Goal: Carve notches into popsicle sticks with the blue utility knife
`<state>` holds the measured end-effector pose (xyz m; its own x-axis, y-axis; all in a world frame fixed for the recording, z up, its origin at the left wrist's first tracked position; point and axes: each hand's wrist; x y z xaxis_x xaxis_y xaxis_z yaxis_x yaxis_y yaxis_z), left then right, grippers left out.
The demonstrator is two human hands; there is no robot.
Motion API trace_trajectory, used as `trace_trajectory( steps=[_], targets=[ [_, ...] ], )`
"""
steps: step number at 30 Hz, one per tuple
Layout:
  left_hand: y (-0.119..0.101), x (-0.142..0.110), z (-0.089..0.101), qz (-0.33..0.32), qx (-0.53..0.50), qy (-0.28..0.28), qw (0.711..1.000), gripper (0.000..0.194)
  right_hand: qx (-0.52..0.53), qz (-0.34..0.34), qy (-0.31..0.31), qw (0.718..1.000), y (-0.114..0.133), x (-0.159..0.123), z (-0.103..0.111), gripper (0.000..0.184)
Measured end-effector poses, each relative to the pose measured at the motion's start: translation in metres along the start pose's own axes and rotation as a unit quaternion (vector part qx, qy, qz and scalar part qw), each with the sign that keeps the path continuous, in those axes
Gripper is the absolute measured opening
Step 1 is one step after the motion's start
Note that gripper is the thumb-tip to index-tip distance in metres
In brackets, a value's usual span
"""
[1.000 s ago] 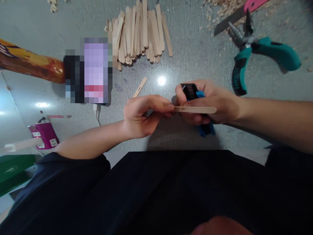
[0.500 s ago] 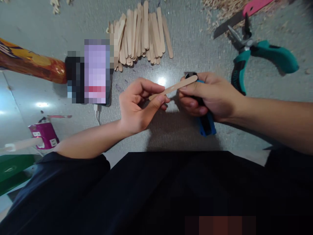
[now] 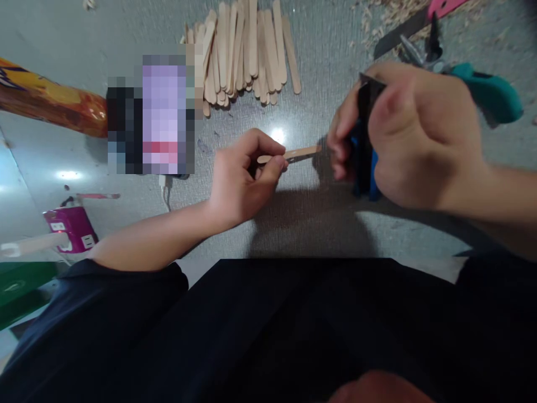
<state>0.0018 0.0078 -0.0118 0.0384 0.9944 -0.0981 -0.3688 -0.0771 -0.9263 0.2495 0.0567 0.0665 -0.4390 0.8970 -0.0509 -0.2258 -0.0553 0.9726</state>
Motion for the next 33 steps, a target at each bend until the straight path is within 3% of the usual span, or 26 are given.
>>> trace_trajectory(
  steps=[2, 4, 10, 13, 22, 27, 33],
  targets=[
    [-0.004, -0.001, 0.003, -0.022, 0.059, 0.004, 0.998, 0.010, -0.123, 0.046, 0.044, 0.990, -0.001, 0.000, 0.008, 0.066],
    [-0.008, -0.003, 0.006, -0.056, 0.116, -0.001, 0.992, 0.005, -0.257, 0.051, 0.106, 0.959, -0.002, 0.002, 0.013, 0.070],
    [-0.013, -0.007, 0.011, -0.105, 0.227, 0.010, 0.968, 0.009, -0.541, -0.006, 0.252, 0.803, -0.001, 0.008, -0.001, 0.045],
    [-0.015, -0.007, 0.012, -0.094, 0.249, 0.030, 0.964, 0.009, -0.585, -0.001, 0.293, 0.756, -0.001, 0.005, -0.010, 0.047],
    [-0.018, -0.005, 0.013, -0.094, 0.290, 0.043, 0.951, 0.014, -0.611, 0.057, 0.284, 0.737, -0.008, -0.006, -0.013, 0.060],
    [-0.016, -0.006, 0.012, -0.094, 0.293, 0.046, 0.950, 0.011, -0.595, 0.057, 0.277, 0.752, -0.010, -0.013, -0.017, 0.057],
    [-0.016, -0.007, 0.012, -0.077, 0.287, 0.054, 0.953, 0.015, -0.637, 0.064, 0.270, 0.719, -0.008, -0.015, -0.022, 0.059]
  ],
)
Point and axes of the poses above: each hand's wrist, its own x-axis towards the middle knuckle, its own z-axis out of the back of the hand, y = z × x, and after that the axes turned 6 degrees about z, right-handed
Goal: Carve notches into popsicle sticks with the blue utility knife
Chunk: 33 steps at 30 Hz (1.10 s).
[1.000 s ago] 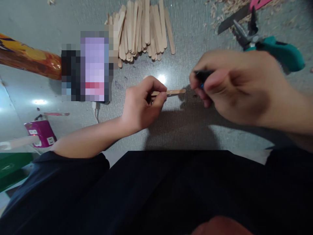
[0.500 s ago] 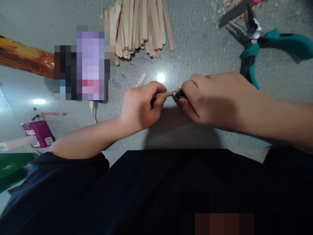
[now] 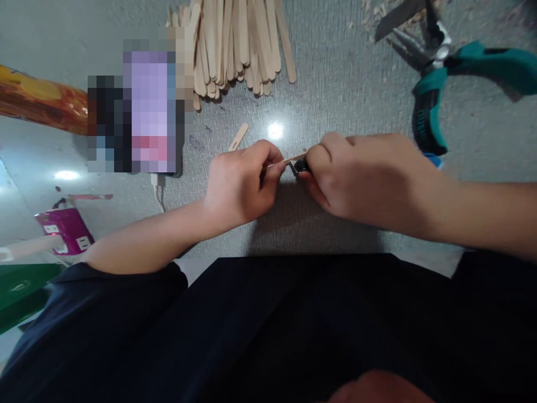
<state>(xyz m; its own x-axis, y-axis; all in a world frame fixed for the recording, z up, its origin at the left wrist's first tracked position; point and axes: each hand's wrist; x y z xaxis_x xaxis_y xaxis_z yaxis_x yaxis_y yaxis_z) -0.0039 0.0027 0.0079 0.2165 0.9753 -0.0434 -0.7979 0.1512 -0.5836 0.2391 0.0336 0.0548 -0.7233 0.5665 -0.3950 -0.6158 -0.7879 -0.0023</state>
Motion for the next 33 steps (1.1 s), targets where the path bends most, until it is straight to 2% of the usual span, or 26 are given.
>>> trace_trajectory(
  steps=[6, 22, 26, 33],
  targets=[
    [0.000, 0.001, 0.000, -0.006, 0.013, -0.004, 1.000, 0.016, 0.010, 0.008, 0.006, 1.000, 0.001, 0.000, 0.001, 0.052],
    [-0.001, 0.003, 0.001, 0.006, 0.008, 0.013, 1.000, 0.019, 0.048, 0.010, 0.027, 0.998, -0.003, -0.001, 0.005, 0.059],
    [-0.001, 0.006, 0.004, 0.003, 0.017, 0.032, 0.999, 0.020, 0.053, 0.006, 0.028, 0.998, -0.004, -0.001, 0.007, 0.057],
    [0.001, 0.019, 0.010, -0.010, 0.036, 0.076, 0.996, 0.019, -0.009, 0.019, 0.003, 1.000, -0.003, 0.000, 0.006, 0.054]
  ],
)
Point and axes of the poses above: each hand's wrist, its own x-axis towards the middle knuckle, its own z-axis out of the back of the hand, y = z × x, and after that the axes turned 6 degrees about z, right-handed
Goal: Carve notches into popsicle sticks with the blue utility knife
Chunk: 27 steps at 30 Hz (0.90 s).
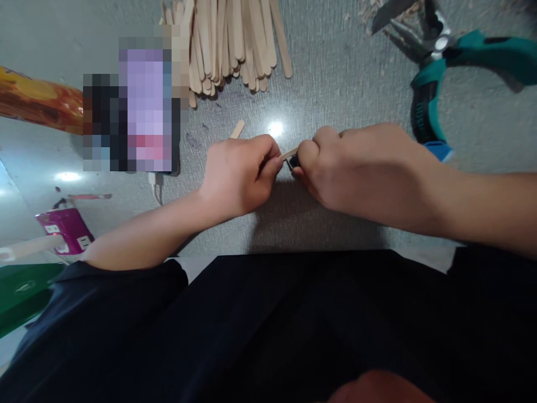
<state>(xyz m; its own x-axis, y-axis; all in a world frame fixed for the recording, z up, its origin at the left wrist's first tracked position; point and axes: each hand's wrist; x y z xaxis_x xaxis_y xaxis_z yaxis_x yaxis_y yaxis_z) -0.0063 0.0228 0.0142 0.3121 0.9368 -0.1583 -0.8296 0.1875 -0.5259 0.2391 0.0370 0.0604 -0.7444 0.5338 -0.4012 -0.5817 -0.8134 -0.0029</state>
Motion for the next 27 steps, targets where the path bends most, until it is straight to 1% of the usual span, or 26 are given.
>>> trace_trajectory(
  steps=[6, 10, 13, 19, 22, 27],
  targets=[
    [0.000, 0.003, 0.003, 0.000, 0.005, 0.007, 1.000, 0.015, 0.043, -0.003, 0.016, 0.999, -0.002, 0.001, 0.006, 0.058],
    [0.000, 0.004, 0.002, 0.002, -0.002, 0.010, 1.000, 0.016, 0.065, -0.012, 0.030, 0.997, -0.001, 0.004, 0.006, 0.058],
    [0.001, 0.005, 0.001, 0.002, -0.001, 0.010, 1.000, 0.016, 0.049, -0.016, 0.021, 0.998, 0.001, 0.006, 0.003, 0.057],
    [0.000, 0.005, 0.000, 0.016, -0.004, 0.007, 1.000, 0.015, 0.003, 0.010, -0.008, 1.000, 0.001, 0.003, 0.004, 0.051],
    [-0.001, 0.002, -0.002, 0.019, -0.013, -0.007, 1.000, 0.014, -0.003, 0.019, -0.021, 1.000, 0.000, 0.003, 0.005, 0.052],
    [-0.001, -0.005, -0.007, 0.010, -0.011, -0.035, 0.999, 0.014, 0.020, -0.018, -0.002, 1.000, 0.001, 0.006, 0.002, 0.054]
  ],
)
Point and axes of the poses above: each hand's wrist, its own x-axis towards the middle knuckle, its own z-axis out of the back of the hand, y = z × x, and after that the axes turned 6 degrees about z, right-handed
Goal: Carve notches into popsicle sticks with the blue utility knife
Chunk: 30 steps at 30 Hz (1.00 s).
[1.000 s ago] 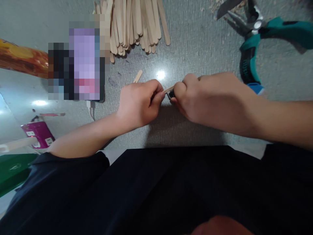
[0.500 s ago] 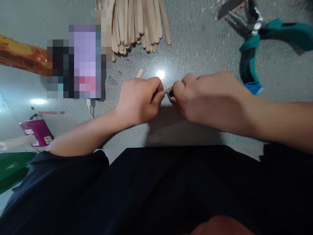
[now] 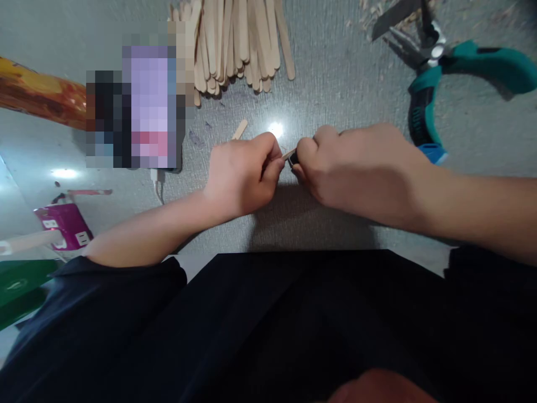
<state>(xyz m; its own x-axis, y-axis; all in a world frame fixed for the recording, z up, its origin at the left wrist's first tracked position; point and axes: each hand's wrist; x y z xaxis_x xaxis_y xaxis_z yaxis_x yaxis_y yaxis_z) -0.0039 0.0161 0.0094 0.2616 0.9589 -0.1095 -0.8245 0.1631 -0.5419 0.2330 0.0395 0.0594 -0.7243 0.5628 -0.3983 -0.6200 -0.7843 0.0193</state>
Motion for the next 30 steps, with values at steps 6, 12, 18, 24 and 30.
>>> trace_trajectory(
  steps=[6, 12, 18, 24, 30],
  targets=[
    [0.000, -0.002, -0.001, 0.015, -0.012, -0.010, 1.000, 0.021, 0.063, -0.031, -0.008, 0.998, 0.003, 0.000, -0.001, 0.047],
    [-0.002, -0.001, 0.005, 0.014, -0.035, 0.000, 0.999, 0.026, 0.010, -0.002, 0.019, 1.000, -0.002, -0.001, 0.005, 0.056],
    [-0.003, 0.000, 0.010, 0.030, -0.070, 0.026, 0.997, 0.022, 0.018, 0.004, 0.004, 1.000, -0.007, -0.001, 0.000, 0.054],
    [-0.011, 0.002, 0.016, 0.048, -0.062, 0.054, 0.995, 0.021, 0.028, -0.010, 0.001, 1.000, -0.003, -0.002, -0.001, 0.053],
    [-0.015, 0.004, 0.020, 0.060, -0.052, 0.069, 0.994, 0.022, 0.069, 0.004, 0.014, 0.997, -0.008, 0.000, -0.002, 0.061]
  ],
)
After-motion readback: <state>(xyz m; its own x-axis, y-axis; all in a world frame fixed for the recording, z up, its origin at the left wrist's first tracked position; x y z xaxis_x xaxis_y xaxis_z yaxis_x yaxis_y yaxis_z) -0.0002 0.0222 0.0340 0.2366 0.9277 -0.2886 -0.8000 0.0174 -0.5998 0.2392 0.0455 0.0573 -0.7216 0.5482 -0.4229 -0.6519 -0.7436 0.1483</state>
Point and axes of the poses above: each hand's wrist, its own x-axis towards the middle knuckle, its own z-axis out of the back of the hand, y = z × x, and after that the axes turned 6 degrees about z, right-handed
